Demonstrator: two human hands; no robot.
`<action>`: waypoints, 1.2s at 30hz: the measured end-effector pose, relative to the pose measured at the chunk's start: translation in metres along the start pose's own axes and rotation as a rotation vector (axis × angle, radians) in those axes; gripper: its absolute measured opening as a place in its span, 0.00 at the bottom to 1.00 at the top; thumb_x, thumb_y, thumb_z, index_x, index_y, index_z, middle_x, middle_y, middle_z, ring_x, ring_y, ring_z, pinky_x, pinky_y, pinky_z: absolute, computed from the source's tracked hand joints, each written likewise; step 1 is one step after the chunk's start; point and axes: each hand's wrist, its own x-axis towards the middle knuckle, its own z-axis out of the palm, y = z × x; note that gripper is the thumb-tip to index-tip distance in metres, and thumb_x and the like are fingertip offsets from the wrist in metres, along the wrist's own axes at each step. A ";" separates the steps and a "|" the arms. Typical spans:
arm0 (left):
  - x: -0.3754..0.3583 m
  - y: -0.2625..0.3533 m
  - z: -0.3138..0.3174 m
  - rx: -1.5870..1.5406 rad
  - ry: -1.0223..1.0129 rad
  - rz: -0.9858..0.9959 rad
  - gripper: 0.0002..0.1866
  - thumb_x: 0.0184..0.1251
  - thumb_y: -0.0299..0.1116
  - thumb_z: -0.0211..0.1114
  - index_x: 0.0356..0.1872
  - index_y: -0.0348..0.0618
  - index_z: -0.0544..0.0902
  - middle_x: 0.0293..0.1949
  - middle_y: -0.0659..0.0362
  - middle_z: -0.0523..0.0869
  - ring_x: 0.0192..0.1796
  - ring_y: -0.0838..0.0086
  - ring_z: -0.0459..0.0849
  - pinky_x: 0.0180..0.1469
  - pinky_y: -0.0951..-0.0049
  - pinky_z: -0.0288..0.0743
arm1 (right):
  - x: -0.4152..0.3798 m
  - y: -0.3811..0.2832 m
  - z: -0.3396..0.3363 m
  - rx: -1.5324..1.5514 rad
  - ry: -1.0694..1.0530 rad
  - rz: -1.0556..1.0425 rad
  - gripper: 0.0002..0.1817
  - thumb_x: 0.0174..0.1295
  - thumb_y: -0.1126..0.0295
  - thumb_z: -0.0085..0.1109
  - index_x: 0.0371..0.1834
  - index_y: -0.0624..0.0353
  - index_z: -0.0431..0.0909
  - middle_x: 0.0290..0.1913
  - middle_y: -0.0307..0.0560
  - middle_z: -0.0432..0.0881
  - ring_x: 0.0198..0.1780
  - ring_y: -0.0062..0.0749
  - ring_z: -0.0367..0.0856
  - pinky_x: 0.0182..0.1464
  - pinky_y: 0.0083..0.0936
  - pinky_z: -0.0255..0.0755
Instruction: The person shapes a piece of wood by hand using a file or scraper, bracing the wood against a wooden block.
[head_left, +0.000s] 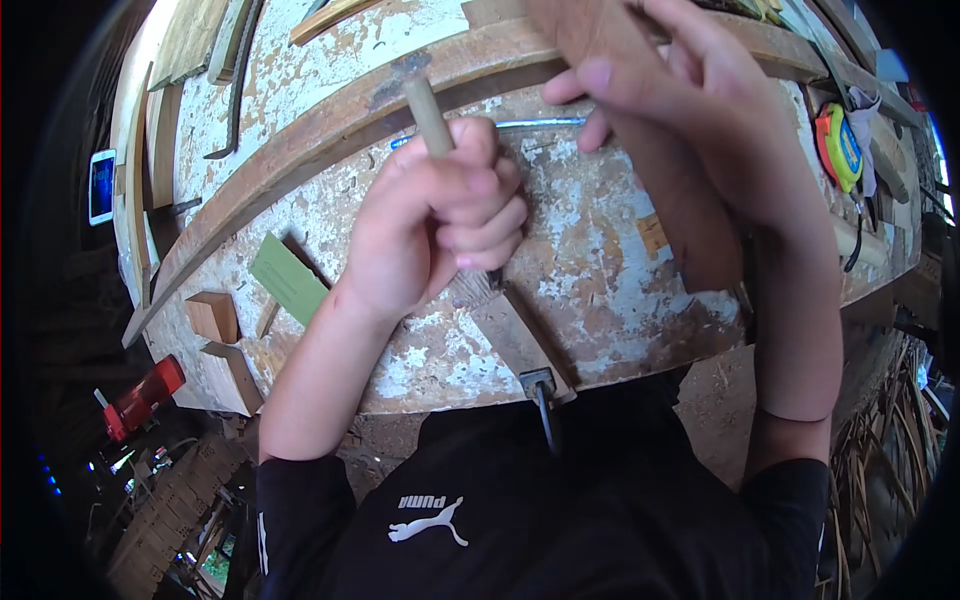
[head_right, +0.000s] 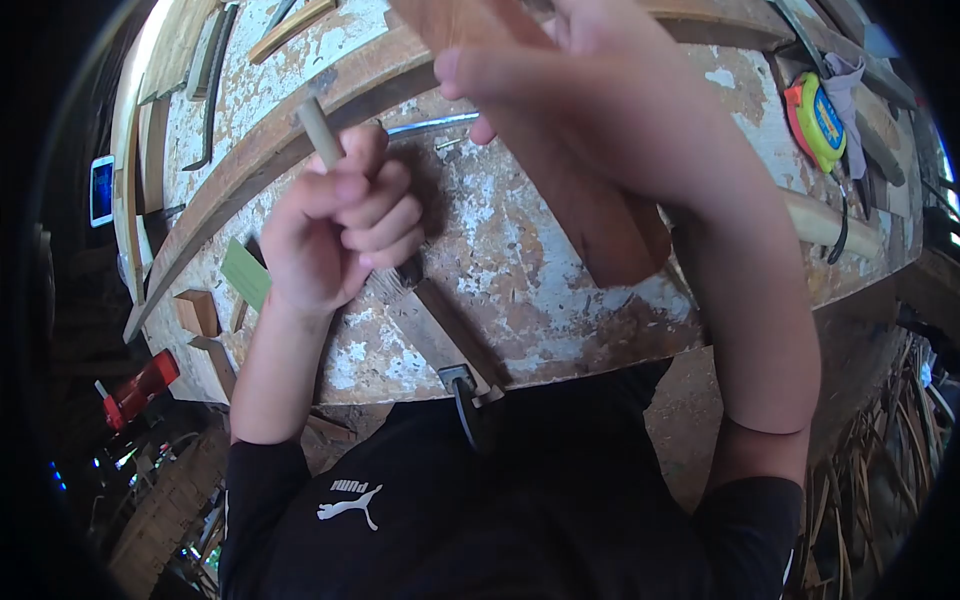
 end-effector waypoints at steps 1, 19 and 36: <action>0.003 0.002 0.000 -0.059 -0.002 -0.017 0.12 0.70 0.31 0.50 0.26 0.50 0.59 0.19 0.69 0.60 0.18 0.84 0.55 0.19 0.79 0.48 | 0.001 0.006 -0.004 0.079 -0.054 -0.037 0.35 0.61 0.64 0.66 0.64 0.74 0.62 0.51 0.59 0.80 0.43 0.30 0.82 0.44 0.23 0.78; 0.021 0.003 0.008 0.123 0.020 -0.263 0.18 0.77 0.42 0.45 0.24 0.50 0.59 0.18 0.70 0.55 0.17 0.84 0.52 0.18 0.80 0.44 | -0.017 0.054 -0.023 -0.035 -0.205 -0.256 0.28 0.65 0.65 0.62 0.65 0.66 0.66 0.47 0.49 0.81 0.43 0.27 0.80 0.45 0.25 0.74; 0.022 0.001 0.019 0.240 0.148 -0.322 0.17 0.77 0.43 0.45 0.26 0.50 0.60 0.17 0.71 0.54 0.15 0.85 0.50 0.17 0.79 0.40 | -0.014 0.045 -0.018 -0.029 -0.198 -0.248 0.29 0.64 0.66 0.61 0.65 0.68 0.66 0.47 0.50 0.82 0.43 0.28 0.80 0.46 0.25 0.75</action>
